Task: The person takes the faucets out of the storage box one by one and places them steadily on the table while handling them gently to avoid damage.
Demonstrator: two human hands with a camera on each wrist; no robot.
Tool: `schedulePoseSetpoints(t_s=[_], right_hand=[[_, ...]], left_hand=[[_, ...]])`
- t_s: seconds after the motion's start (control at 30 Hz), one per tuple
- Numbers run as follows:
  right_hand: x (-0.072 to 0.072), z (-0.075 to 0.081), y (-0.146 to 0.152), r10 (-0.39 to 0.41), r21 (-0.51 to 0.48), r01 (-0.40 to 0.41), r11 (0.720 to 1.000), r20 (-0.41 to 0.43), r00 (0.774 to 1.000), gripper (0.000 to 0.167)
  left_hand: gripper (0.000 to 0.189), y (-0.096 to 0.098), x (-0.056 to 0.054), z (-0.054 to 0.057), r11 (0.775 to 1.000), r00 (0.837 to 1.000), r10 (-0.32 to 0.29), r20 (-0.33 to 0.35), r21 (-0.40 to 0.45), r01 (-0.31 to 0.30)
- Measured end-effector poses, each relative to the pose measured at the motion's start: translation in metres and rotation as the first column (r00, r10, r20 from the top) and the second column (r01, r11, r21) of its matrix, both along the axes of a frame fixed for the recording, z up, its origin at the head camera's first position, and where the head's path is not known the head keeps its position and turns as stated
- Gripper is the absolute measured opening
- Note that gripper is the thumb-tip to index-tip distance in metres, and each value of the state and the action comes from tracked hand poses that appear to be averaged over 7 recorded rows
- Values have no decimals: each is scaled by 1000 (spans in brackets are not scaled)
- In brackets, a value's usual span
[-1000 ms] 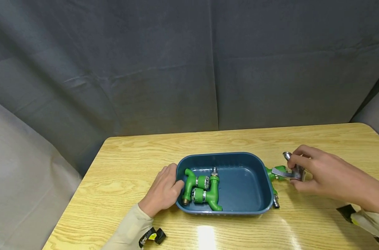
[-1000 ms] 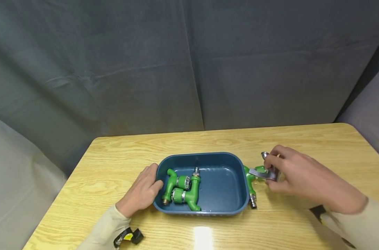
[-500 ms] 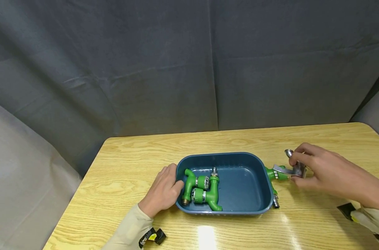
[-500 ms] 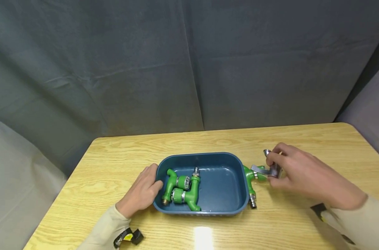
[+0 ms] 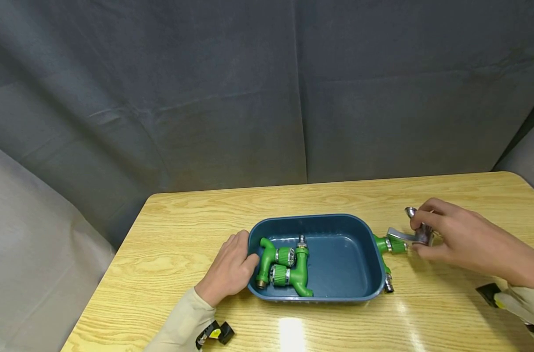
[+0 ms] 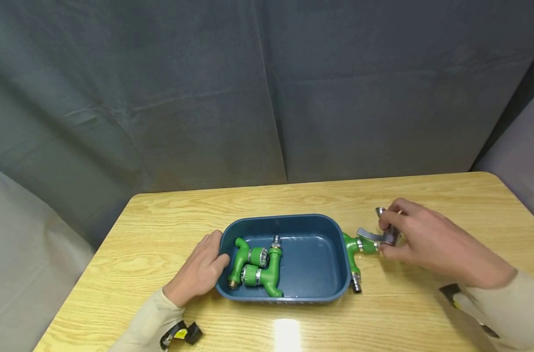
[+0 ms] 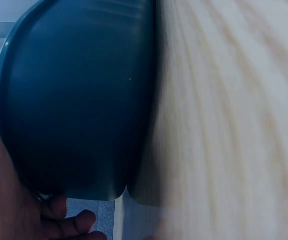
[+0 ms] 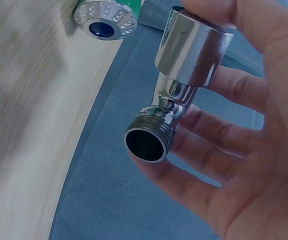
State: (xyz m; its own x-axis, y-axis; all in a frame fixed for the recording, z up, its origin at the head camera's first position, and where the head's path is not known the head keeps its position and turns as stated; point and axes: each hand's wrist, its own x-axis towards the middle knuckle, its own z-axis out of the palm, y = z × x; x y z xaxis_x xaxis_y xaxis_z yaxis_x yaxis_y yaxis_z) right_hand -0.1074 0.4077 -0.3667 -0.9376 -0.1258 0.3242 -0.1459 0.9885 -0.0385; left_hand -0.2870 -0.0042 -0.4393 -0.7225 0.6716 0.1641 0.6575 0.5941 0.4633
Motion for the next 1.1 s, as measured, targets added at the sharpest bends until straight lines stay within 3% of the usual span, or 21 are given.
schedulePoseSetpoints(t_s=[0.33, 0.9, 1.1], right_hand=[[-2, -2, 3, -81, -14, 81, 997, 46, 996, 29], [-6, -13, 13, -73, -25, 75, 997, 51, 996, 27], [-7, -14, 15, -99, -36, 103, 994, 106, 989, 26]], left_hand=[[9, 0, 0, 0, 1000, 1000, -1, 0, -2, 1], [8, 0, 0, 0, 1000, 1000, -3, -2, 0, 3], [9, 0, 0, 0, 1000, 1000, 1, 3, -3, -1]])
